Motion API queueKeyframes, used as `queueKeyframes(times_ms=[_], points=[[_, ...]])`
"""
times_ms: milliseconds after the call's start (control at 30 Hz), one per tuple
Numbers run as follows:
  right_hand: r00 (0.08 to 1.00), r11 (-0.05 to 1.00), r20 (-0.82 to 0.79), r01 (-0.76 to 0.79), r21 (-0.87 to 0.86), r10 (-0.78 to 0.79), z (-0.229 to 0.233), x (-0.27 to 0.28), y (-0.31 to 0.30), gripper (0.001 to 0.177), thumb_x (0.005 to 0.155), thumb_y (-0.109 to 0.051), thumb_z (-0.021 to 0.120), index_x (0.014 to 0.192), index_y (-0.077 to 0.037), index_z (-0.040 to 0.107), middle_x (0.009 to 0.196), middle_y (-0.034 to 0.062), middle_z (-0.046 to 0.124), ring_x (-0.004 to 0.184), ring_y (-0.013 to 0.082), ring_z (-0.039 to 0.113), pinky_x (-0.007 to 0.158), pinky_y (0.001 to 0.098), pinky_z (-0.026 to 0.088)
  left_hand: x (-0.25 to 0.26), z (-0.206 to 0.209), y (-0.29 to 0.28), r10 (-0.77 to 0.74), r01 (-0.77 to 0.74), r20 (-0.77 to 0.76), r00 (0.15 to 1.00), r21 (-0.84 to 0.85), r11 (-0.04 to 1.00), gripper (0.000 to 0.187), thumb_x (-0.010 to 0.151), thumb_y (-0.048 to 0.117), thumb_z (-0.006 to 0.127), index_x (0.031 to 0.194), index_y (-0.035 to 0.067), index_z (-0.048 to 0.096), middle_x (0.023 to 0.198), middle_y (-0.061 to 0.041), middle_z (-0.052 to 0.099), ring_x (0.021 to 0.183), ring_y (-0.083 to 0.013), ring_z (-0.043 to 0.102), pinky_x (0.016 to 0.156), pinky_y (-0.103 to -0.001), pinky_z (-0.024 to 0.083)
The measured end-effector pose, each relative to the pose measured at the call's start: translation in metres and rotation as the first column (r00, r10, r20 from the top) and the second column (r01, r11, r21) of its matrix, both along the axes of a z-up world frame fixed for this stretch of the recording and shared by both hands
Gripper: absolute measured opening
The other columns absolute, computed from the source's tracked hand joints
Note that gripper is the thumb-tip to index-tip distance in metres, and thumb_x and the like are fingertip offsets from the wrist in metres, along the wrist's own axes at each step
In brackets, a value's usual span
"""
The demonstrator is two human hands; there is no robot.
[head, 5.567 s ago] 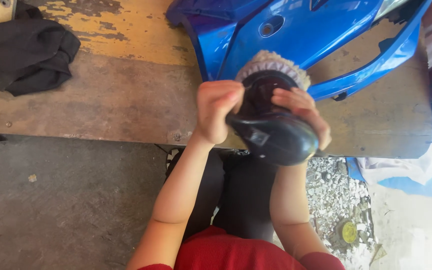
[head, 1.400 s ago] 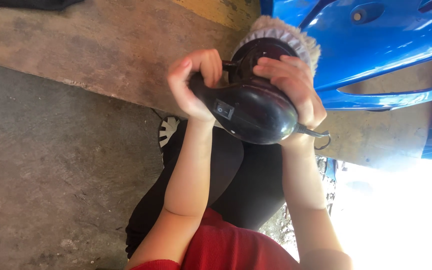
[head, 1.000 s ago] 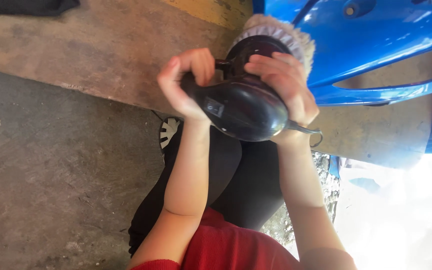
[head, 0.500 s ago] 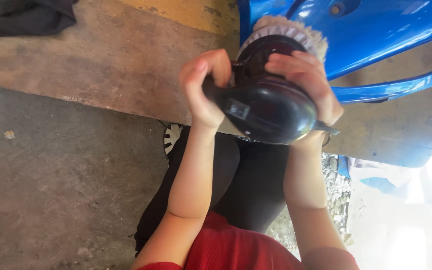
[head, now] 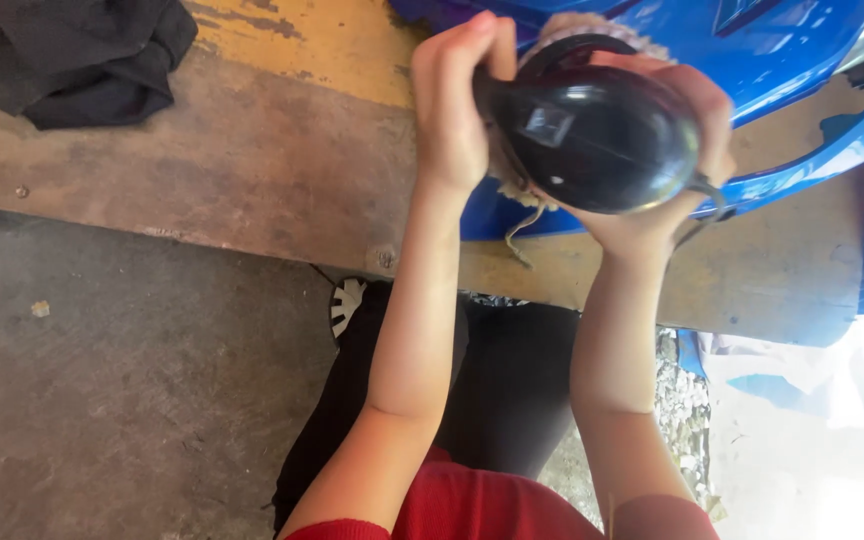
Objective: The person uses a handheld electric polisher with a buffing pad to polish a blue motorcycle fairing. The person moves the tool across the surface of the fairing, which is resting on a wooden workbench.
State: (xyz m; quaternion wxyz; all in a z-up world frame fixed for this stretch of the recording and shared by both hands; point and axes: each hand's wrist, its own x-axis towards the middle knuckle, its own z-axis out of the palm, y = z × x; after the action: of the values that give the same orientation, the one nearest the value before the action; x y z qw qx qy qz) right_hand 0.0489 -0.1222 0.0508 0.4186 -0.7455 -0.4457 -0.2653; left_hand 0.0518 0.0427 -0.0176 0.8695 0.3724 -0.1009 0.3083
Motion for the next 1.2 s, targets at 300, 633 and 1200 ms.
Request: queueKeyframes(times_ms=[300,633,1200], points=[[0.994,0.999,-0.094,-0.054,0.007,0.054,0.000,0.000,0.004,0.067,0.083,-0.017,0.096,0.128,-0.003,0.049,0.124,0.0185,0.071,0.117,0.0262,0.073,0.104,0.0358,0.056,-0.014,0.005,0.001,-0.003,0.005,-0.026,1.000,0.065,0.998,0.044,0.105,0.032,0.047,0.071,0.004,0.043,0.065,-0.001,0.043,0.064,-0.0130,0.043,0.066,-0.031,0.034],[0.991,0.994,-0.071,-0.110,-0.002,0.109,-0.004,0.022,0.024,0.063,0.086,-0.010,0.096,0.129,-0.003,0.050,0.122,0.0208,0.072,0.114,0.0290,0.074,0.105,0.0370,0.057,-0.001,-0.010,0.023,0.025,-0.026,-0.032,0.999,-0.018,1.000,0.049,0.106,0.032,0.048,0.068,0.003,0.040,0.062,-0.002,0.039,0.062,-0.0130,0.039,0.064,-0.031,0.030],[0.994,0.994,-0.018,-0.106,-0.030,0.105,0.002,0.025,0.024,0.056,0.091,-0.009,0.093,0.128,-0.002,0.053,0.124,0.0182,0.073,0.114,0.0274,0.074,0.106,0.0377,0.059,0.003,-0.015,0.019,0.055,-0.055,0.016,0.998,-0.006,0.998,0.052,0.106,0.033,0.045,0.065,0.003,0.036,0.062,-0.003,0.036,0.060,-0.0132,0.037,0.063,-0.032,0.029]])
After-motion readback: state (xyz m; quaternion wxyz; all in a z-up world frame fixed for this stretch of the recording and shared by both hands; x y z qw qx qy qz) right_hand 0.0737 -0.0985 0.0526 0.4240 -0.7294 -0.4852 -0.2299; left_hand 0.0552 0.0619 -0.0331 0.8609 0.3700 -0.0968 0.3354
